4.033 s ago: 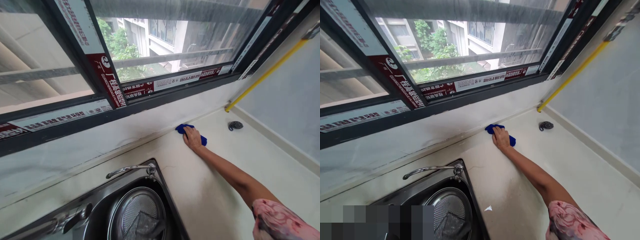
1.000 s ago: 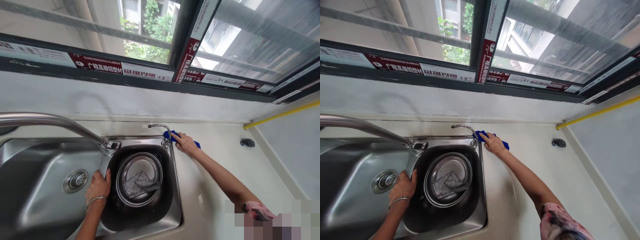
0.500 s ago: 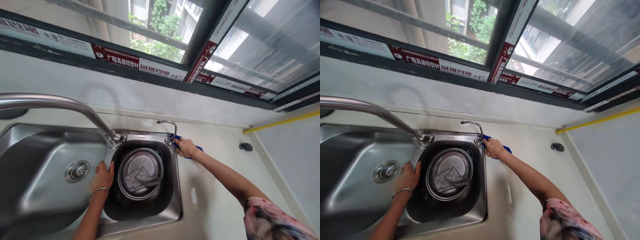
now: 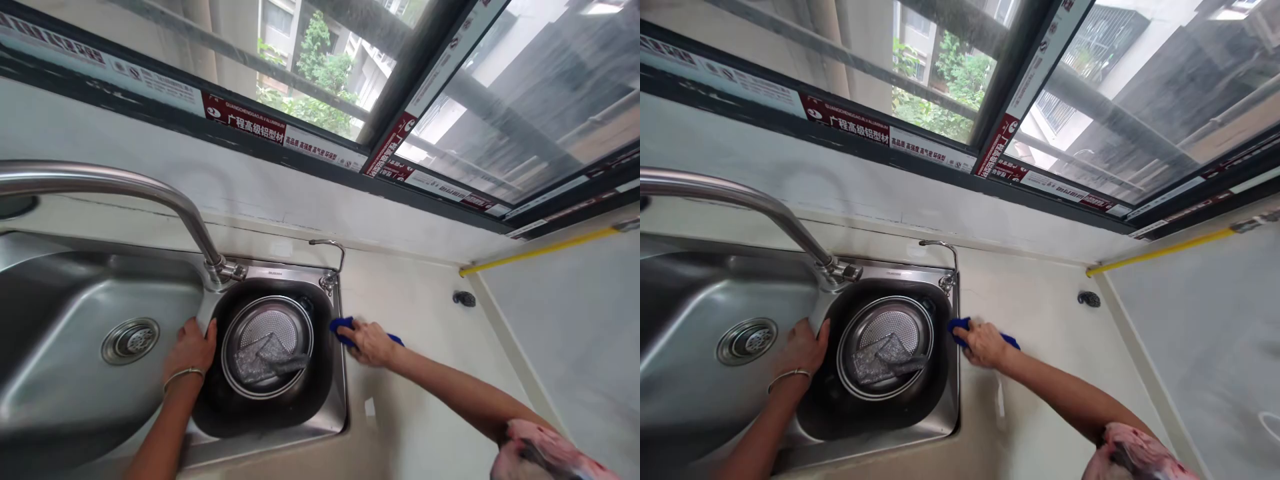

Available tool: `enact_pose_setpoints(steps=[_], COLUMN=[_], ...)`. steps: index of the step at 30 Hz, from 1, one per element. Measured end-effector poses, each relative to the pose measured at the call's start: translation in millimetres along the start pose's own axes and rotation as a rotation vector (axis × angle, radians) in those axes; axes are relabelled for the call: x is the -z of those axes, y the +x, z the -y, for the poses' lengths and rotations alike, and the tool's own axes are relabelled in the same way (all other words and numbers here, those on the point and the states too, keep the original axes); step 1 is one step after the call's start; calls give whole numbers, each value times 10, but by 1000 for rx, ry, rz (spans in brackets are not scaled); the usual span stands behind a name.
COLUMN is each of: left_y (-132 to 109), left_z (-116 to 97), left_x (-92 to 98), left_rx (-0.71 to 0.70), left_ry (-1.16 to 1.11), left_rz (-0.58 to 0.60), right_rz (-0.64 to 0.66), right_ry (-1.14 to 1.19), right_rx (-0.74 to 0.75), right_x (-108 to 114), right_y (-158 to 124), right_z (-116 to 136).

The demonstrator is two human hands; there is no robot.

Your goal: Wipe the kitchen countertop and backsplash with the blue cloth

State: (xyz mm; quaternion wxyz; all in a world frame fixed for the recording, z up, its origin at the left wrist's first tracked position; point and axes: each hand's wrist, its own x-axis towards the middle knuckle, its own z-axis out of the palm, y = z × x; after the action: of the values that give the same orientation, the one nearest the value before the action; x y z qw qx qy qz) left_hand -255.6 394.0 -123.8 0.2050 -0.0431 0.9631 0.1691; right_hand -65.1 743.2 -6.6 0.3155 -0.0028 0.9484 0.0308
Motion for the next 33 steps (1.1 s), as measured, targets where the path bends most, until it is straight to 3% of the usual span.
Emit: enact_pose_setpoints(steps=[7, 12, 22, 33], left_y=[-43, -54, -41, -32], left_z=[-36, -49, -44, -73], left_x=[46, 47, 81, 75], left_rx=[18, 9, 19, 3], left_ry=[2, 5, -15, 8], left_rz=[10, -7, 29, -17], right_rz=[-117, -135, -86, 66], right_ry=[-126, -198, -46, 61], right_rx=[-144, -104, -114, 139], right_x=[577, 689, 414, -436], right_y=[866, 1056, 687, -461], right_z=[-647, -794, -346, 378])
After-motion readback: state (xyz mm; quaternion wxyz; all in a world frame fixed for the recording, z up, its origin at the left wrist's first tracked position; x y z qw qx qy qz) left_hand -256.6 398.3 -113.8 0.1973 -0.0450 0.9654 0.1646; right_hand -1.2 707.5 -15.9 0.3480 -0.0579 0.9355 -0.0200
